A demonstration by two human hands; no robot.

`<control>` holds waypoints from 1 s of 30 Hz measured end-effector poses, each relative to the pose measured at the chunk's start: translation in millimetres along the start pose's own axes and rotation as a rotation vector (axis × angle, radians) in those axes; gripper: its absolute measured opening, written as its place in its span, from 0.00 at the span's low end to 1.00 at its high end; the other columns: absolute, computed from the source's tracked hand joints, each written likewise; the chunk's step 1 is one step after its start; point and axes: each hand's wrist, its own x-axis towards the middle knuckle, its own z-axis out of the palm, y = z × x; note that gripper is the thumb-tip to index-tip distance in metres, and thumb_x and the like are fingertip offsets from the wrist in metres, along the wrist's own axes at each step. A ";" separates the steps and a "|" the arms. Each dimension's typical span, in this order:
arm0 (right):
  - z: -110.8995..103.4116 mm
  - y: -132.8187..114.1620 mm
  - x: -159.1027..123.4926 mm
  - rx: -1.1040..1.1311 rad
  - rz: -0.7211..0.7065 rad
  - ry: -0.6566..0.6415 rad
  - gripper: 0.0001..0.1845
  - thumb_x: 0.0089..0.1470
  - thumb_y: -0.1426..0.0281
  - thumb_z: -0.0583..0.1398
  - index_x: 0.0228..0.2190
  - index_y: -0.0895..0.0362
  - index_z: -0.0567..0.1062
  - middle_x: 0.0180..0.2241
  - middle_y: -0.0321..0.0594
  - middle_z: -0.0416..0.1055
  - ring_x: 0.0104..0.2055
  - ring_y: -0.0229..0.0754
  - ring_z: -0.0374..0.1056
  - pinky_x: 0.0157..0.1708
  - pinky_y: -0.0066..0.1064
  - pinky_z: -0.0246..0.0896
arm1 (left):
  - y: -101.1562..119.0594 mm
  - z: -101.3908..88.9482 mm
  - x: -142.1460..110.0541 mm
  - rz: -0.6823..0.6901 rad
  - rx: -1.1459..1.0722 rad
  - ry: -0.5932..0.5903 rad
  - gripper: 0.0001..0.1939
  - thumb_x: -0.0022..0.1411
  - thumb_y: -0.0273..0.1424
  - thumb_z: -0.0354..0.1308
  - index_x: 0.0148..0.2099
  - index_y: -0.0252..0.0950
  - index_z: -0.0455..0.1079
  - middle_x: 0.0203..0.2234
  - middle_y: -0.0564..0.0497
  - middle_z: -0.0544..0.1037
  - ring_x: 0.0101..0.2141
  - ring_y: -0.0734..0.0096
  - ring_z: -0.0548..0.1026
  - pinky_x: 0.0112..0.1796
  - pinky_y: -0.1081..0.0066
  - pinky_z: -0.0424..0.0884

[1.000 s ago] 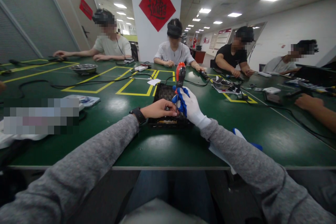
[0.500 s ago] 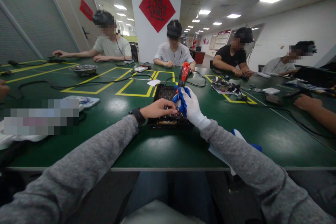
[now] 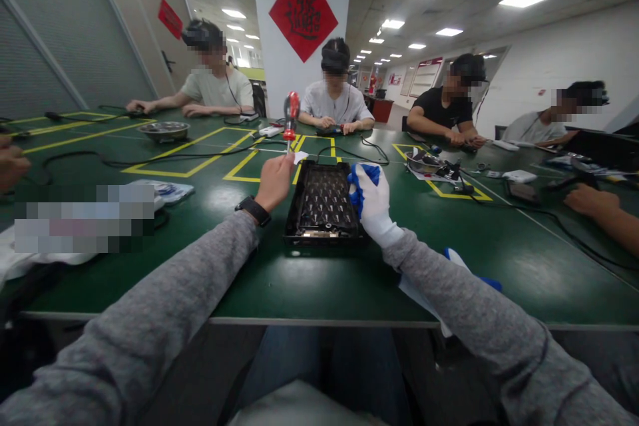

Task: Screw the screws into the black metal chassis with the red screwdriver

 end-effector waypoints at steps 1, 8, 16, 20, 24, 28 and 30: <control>1.2 -1.3 2.2 -0.016 -0.012 -0.002 0.16 0.46 0.56 0.59 0.30 0.55 0.64 0.23 0.30 0.62 0.18 0.28 0.54 0.17 0.22 0.51 | -14.1 -0.1 3.9 -0.069 0.110 -0.009 0.26 0.64 0.40 0.34 0.21 0.34 0.61 0.18 0.49 0.66 0.23 0.72 0.64 0.25 0.72 0.55; -17.3 -25.0 67.3 -0.640 0.011 -0.085 0.23 0.50 0.49 0.52 0.32 0.56 0.66 0.25 0.36 0.66 0.22 0.32 0.59 0.23 0.26 0.56 | -66.3 0.7 4.1 -0.365 0.561 -0.374 0.26 0.62 0.40 0.36 0.38 0.32 0.73 0.41 0.37 0.75 0.41 0.56 0.73 0.33 0.69 0.65; -40.6 23.7 63.3 -1.515 0.248 -0.626 0.20 0.52 0.58 0.53 0.32 0.63 0.75 0.33 0.51 0.73 0.35 0.42 0.69 0.35 0.28 0.58 | -50.1 2.2 -6.4 -0.271 0.686 -0.462 0.26 0.60 0.40 0.39 0.40 0.29 0.73 0.42 0.36 0.75 0.44 0.53 0.72 0.40 0.65 0.66; -37.1 26.3 67.6 -1.524 0.179 -0.596 0.17 0.54 0.66 0.52 0.30 0.65 0.76 0.34 0.52 0.74 0.36 0.41 0.69 0.35 0.26 0.57 | -42.5 2.5 -12.5 -0.205 0.740 -0.455 0.27 0.60 0.41 0.38 0.40 0.29 0.73 0.40 0.36 0.76 0.43 0.54 0.73 0.40 0.65 0.66; -61.5 2.9 98.5 -1.542 0.166 -0.516 0.16 0.53 0.66 0.55 0.30 0.66 0.76 0.34 0.53 0.74 0.35 0.41 0.68 0.35 0.27 0.56 | -37.3 1.5 -15.8 -0.184 0.749 -0.467 0.27 0.60 0.41 0.39 0.39 0.28 0.73 0.39 0.35 0.76 0.42 0.53 0.73 0.40 0.64 0.65; -117.1 -31.1 126.1 -1.524 0.229 -0.406 0.11 0.51 0.70 0.58 0.31 0.67 0.77 0.34 0.51 0.74 0.30 0.35 0.67 0.32 0.26 0.56 | -34.2 0.0 -15.1 -0.151 0.756 -0.522 0.25 0.60 0.41 0.40 0.39 0.28 0.73 0.39 0.35 0.76 0.42 0.54 0.73 0.41 0.64 0.65; -149.8 -45.1 130.2 -1.508 0.287 -0.340 0.11 0.51 0.73 0.57 0.31 0.68 0.77 0.31 0.50 0.74 0.25 0.31 0.66 0.31 0.25 0.55 | -32.6 -0.6 -14.2 -0.108 0.754 -0.565 0.25 0.59 0.40 0.40 0.38 0.29 0.73 0.39 0.36 0.76 0.42 0.55 0.73 0.41 0.64 0.64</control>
